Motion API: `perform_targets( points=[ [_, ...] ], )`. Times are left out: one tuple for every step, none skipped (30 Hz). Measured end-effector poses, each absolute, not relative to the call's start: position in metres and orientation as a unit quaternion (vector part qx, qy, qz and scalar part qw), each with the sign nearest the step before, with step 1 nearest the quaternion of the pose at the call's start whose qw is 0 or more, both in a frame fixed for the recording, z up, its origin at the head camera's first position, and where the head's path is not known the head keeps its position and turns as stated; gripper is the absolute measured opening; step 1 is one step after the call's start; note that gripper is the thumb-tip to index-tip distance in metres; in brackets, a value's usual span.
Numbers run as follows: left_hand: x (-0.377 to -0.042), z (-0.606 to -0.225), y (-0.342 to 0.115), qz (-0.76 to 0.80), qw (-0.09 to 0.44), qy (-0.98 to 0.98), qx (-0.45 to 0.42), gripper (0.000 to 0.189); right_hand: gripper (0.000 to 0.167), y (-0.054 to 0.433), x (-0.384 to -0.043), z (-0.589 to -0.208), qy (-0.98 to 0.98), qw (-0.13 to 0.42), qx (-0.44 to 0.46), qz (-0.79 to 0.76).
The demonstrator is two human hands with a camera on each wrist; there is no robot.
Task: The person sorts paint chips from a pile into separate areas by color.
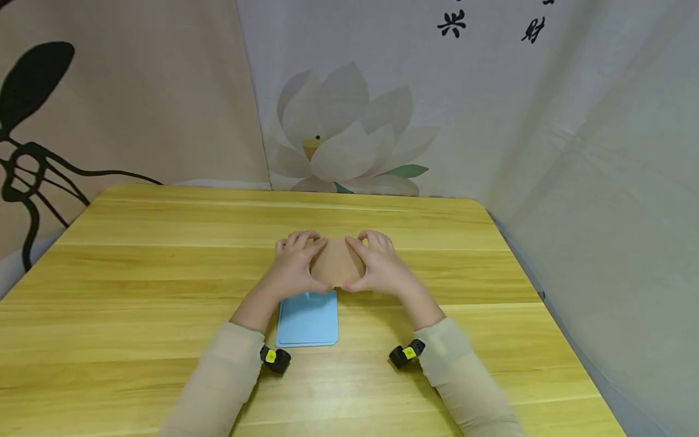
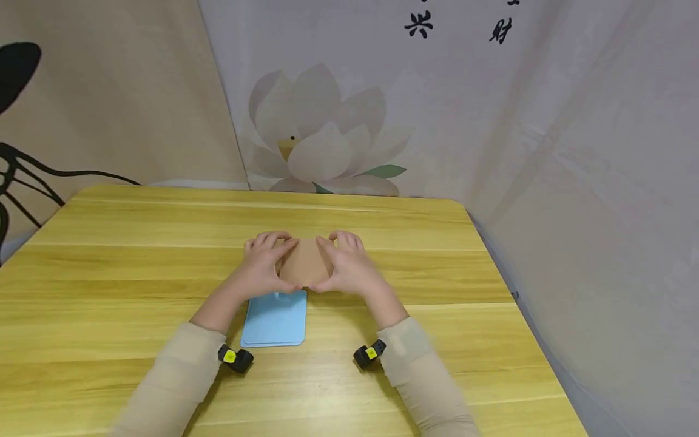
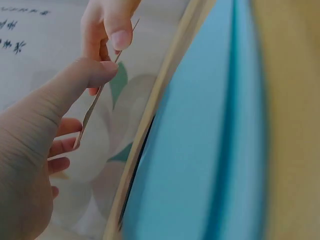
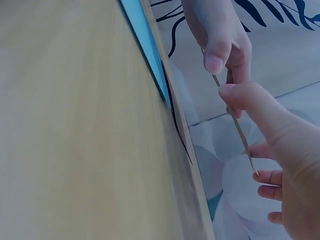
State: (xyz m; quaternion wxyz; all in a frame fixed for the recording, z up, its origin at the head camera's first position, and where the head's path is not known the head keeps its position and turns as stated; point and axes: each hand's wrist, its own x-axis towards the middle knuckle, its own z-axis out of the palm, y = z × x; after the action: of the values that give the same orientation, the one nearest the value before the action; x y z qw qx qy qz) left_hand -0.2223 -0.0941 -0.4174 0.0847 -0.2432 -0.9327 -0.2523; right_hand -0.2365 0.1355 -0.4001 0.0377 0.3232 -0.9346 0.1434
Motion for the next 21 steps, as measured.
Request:
perform_targets(
  points=[
    [-0.224,-0.417,-0.099,-0.252,0.085,-0.933,-0.243,0.095,0.097,0.131,-0.238,-0.400,-0.935,0.035,0.321,0.146],
    [-0.225,-0.417,-0.104,-0.249,0.086,-0.934,-0.241,0.094,0.097,0.126,-0.240,-0.401,-0.935,0.032,0.319,0.150],
    [-0.227,-0.417,-0.108,-0.248,0.085,-0.934,-0.241,0.094,0.097,0.122,-0.242,-0.401,-0.936,0.028,0.316,0.152],
    [-0.228,-0.417,-0.112,-0.247,0.084,-0.935,-0.240,0.094,0.098,0.118,-0.245,-0.403,-0.937,0.024,0.312,0.152],
    [-0.230,-0.417,-0.115,-0.246,0.083,-0.935,-0.240,0.094,0.098,0.115,-0.247,-0.404,-0.938,0.022,0.310,0.153],
    [-0.231,-0.418,-0.119,-0.244,0.080,-0.936,-0.239,0.093,0.098,0.112,-0.248,-0.406,-0.939,0.019,0.307,0.152],
    [-0.232,-0.419,-0.122,-0.244,0.077,-0.937,-0.239,0.093,0.098,0.109,-0.250,-0.408,-0.940,0.017,0.305,0.153],
    [-0.233,-0.420,-0.124,-0.245,0.074,-0.937,-0.237,0.093,0.098,0.106,-0.252,-0.409,-0.940,0.016,0.304,0.152],
    [-0.235,-0.421,-0.127,-0.245,0.071,-0.938,-0.236,0.093,0.098,0.104,-0.254,-0.411,-0.941,0.014,0.302,0.151],
    [-0.236,-0.422,-0.129,-0.247,0.068,-0.938,-0.235,0.094,0.098,0.101,-0.255,-0.413,-0.941,0.013,0.301,0.154],
    [-0.237,-0.424,-0.131,-0.247,0.064,-0.938,-0.235,0.094,0.098,0.099,-0.256,-0.414,-0.941,0.010,0.300,0.156],
    [-0.239,-0.425,-0.133,-0.245,0.061,-0.939,-0.234,0.094,0.098,0.097,-0.258,-0.416,-0.942,0.008,0.298,0.156],
    [-0.240,-0.427,-0.135,-0.246,0.058,-0.939,-0.233,0.094,0.098,0.095,-0.259,-0.417,-0.942,0.005,0.297,0.156],
    [-0.241,-0.428,-0.137,-0.246,0.055,-0.940,-0.232,0.093,0.098,0.093,-0.260,-0.418,-0.942,0.002,0.296,0.157],
    [-0.242,-0.429,-0.139,-0.245,0.052,-0.940,-0.230,0.093,0.098,0.091,-0.261,-0.419,-0.942,-0.002,0.296,0.161],
    [-0.243,-0.429,-0.141,-0.246,0.049,-0.941,-0.229,0.093,0.098,0.089,-0.262,-0.420,-0.941,-0.005,0.296,0.162],
    [-0.244,-0.430,-0.142,-0.246,0.048,-0.941,-0.228,0.093,0.098,0.087,-0.264,-0.421,-0.942,-0.007,0.295,0.159],
    [-0.245,-0.430,-0.144,-0.246,0.046,-0.941,-0.227,0.093,0.098,0.085,-0.265,-0.422,-0.942,-0.008,0.296,0.158],
    [-0.245,-0.430,-0.145,-0.249,0.043,-0.941,-0.226,0.092,0.098,0.083,-0.266,-0.423,-0.942,-0.010,0.296,0.157],
    [-0.246,-0.431,-0.146,-0.249,0.041,-0.941,-0.224,0.092,0.097,0.082,-0.268,-0.423,-0.942,-0.012,0.296,0.155],
    [-0.247,-0.432,-0.147,-0.249,0.039,-0.942,-0.223,0.092,0.097,0.080,-0.269,-0.424,-0.942,-0.015,0.296,0.155]
  ],
)
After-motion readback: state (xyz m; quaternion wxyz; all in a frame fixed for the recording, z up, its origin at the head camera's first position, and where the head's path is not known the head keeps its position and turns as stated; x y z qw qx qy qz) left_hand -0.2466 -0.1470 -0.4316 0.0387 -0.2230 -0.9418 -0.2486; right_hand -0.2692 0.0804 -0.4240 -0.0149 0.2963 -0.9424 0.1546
